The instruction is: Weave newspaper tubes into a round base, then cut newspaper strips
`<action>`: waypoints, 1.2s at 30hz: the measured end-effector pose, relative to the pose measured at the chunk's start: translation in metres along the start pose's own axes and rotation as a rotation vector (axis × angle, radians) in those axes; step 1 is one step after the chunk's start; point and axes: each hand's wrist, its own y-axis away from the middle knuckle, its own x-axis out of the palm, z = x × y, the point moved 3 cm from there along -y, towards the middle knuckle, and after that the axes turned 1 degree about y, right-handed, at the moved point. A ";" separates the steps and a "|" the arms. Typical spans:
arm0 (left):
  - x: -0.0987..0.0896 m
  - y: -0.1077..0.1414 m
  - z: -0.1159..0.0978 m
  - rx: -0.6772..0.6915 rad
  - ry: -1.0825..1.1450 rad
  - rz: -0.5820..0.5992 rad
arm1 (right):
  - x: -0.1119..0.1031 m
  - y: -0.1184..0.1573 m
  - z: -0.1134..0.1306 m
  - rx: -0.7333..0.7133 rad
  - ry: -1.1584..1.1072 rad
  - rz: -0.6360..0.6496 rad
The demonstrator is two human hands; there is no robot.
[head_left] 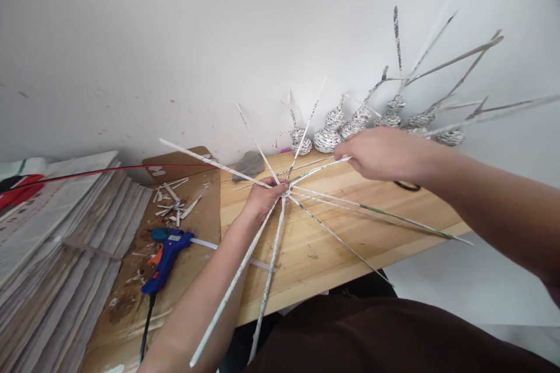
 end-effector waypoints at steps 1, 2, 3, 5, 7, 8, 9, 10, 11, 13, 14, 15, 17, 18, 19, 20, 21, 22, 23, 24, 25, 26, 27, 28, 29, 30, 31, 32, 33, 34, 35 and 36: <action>0.001 0.000 0.000 -0.005 0.012 0.005 | 0.003 0.003 0.016 -0.061 0.037 0.126; 0.002 0.000 0.001 -0.010 0.020 0.008 | 0.008 0.005 0.031 -0.096 0.067 0.219; 0.003 0.000 0.002 -0.012 0.025 0.007 | 0.012 0.006 0.044 -0.108 0.072 0.257; 0.004 -0.001 0.004 -0.012 0.028 0.023 | 0.026 0.006 0.069 -0.105 0.012 0.240; 0.005 -0.001 0.005 -0.004 0.028 0.068 | 0.045 0.005 0.087 -0.081 -0.082 0.209; 0.006 -0.002 0.005 0.001 0.030 0.093 | 0.054 0.004 0.094 -0.068 -0.119 0.182; 0.006 -0.002 0.006 0.005 0.036 0.112 | 0.063 0.004 0.099 -0.041 -0.145 0.160; 0.006 -0.003 0.006 0.007 0.045 0.120 | 0.070 0.003 0.102 -0.006 -0.168 0.139; 0.005 -0.003 0.007 0.009 0.058 0.117 | 0.075 0.003 0.104 0.029 -0.185 0.115; 0.004 -0.005 0.009 0.023 0.085 0.090 | 0.081 0.003 0.105 0.078 -0.205 0.066; 0.003 -0.006 0.010 0.032 0.095 0.073 | 0.081 0.004 0.106 0.085 -0.205 0.040; 0.003 -0.007 0.011 0.041 0.098 0.055 | 0.082 0.004 0.106 0.083 -0.199 0.014; 0.002 -0.009 0.012 0.050 0.088 0.021 | 0.082 0.005 0.107 0.073 -0.174 -0.030; 0.003 -0.009 0.013 0.048 0.082 0.005 | 0.082 0.005 0.108 0.071 -0.162 -0.047; 0.003 -0.009 0.013 0.042 0.082 -0.008 | 0.083 0.006 0.109 0.073 -0.155 -0.060; 0.004 -0.009 0.013 0.035 0.091 -0.018 | 0.084 0.007 0.110 0.075 -0.153 -0.069; 0.004 -0.008 0.013 0.028 0.109 -0.024 | 0.086 0.008 0.111 0.077 -0.155 -0.076; 0.005 -0.007 0.012 0.022 0.130 -0.026 | 0.087 0.009 0.112 0.078 -0.157 -0.080; 0.005 -0.007 0.012 0.016 0.149 -0.023 | 0.088 0.010 0.113 0.078 -0.159 -0.082; 0.005 -0.007 0.011 0.007 0.163 -0.019 | 0.089 0.010 0.113 0.074 -0.162 -0.081; 0.005 -0.007 0.012 -0.007 0.171 -0.016 | 0.089 0.011 0.113 0.066 -0.165 -0.079; 0.005 -0.007 0.012 -0.025 0.176 -0.011 | 0.089 0.012 0.113 0.054 -0.169 -0.073; 0.005 -0.008 0.013 -0.046 0.179 -0.008 | 0.089 0.013 0.112 0.041 -0.172 -0.065; 0.005 -0.008 0.014 -0.067 0.181 -0.004 | 0.088 0.014 0.112 0.024 -0.174 -0.053; 0.005 -0.008 0.015 -0.082 0.187 0.001 | 0.088 0.015 0.111 0.004 -0.173 -0.038; 0.005 -0.009 0.016 -0.088 0.196 0.004 | 0.087 0.016 0.111 -0.017 -0.168 -0.022; 0.006 -0.009 0.016 -0.088 0.210 0.005 | 0.087 0.018 0.110 -0.039 -0.162 -0.008; 0.006 -0.009 0.016 -0.088 0.225 0.003 | 0.087 0.020 0.110 -0.061 -0.157 0.004; 0.007 -0.009 0.015 -0.090 0.239 0.002 | 0.087 0.021 0.109 -0.081 -0.153 0.010; 0.008 -0.008 0.015 -0.093 0.255 -0.003 | 0.088 0.023 0.108 -0.095 -0.150 0.012; 0.008 -0.008 0.014 -0.099 0.268 -0.013 | 0.088 0.025 0.107 -0.102 -0.149 0.011; 0.008 -0.008 0.014 -0.107 0.277 -0.026 | 0.089 0.027 0.106 -0.102 -0.156 0.012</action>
